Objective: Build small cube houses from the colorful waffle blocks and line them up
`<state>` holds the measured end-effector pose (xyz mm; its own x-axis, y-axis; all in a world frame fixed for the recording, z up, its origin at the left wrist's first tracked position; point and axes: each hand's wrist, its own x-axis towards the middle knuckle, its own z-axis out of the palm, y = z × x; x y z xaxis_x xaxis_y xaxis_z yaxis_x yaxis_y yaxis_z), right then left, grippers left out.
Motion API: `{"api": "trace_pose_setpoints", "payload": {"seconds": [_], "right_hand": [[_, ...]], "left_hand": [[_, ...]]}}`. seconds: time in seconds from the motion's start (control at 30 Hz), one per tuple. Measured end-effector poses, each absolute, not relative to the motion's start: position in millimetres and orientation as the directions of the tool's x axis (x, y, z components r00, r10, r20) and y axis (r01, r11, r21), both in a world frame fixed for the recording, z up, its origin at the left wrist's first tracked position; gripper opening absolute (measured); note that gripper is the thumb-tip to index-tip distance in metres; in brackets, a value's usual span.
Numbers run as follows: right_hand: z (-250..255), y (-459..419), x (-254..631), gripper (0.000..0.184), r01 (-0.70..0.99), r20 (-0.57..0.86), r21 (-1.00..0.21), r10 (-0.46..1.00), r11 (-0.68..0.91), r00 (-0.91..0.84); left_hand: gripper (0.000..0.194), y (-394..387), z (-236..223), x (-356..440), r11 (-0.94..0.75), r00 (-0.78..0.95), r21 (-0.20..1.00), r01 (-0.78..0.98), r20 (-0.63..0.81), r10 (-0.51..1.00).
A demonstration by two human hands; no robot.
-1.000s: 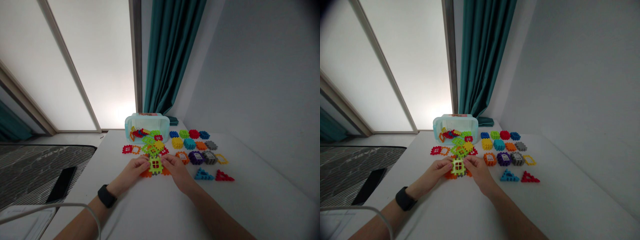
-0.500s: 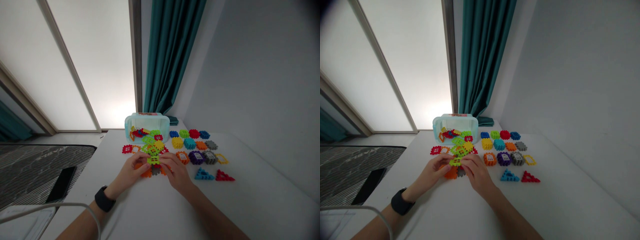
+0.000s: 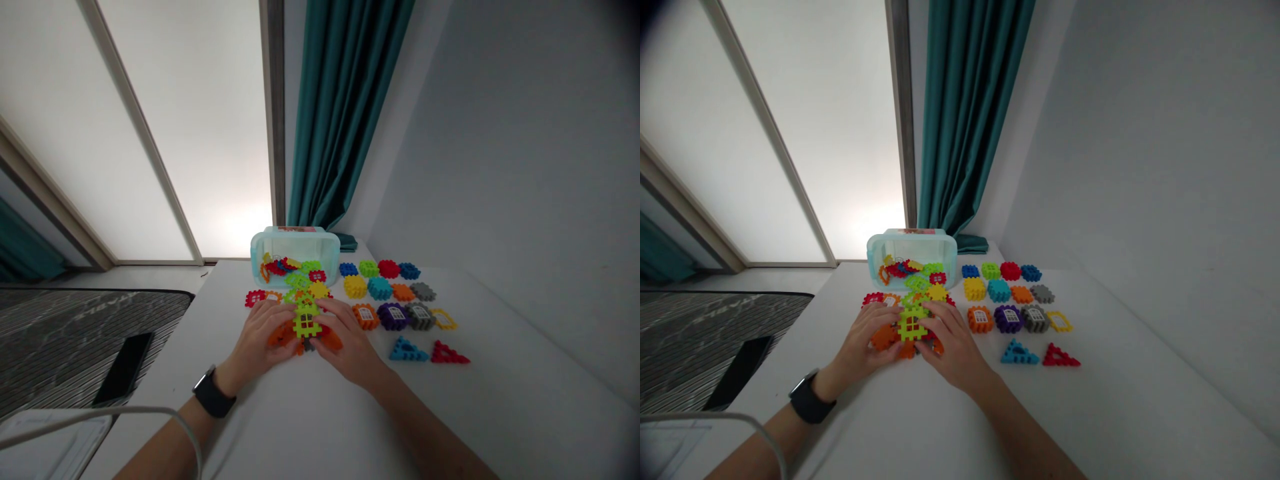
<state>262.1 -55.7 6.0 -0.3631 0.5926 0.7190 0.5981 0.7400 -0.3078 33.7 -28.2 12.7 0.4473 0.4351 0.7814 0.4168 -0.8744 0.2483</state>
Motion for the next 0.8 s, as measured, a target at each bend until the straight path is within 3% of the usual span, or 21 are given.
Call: {"api": "trace_pose_setpoints", "payload": {"seconds": [0.3,0.8], "right_hand": [[7.1,-55.0,262.7,0.016,0.591,0.73,-0.288,0.572,0.754,-0.373],[16.3,-56.7,269.1,0.023,0.646,0.679,-0.247,0.605,0.722,-0.416]], "left_hand": [[0.051,-27.5,10.6,34.0,-0.846,0.482,0.269,0.461,0.724,0.493],[0.05,-28.3,9.3,38.0,-0.812,0.473,0.284,0.51,0.695,0.541]]}}
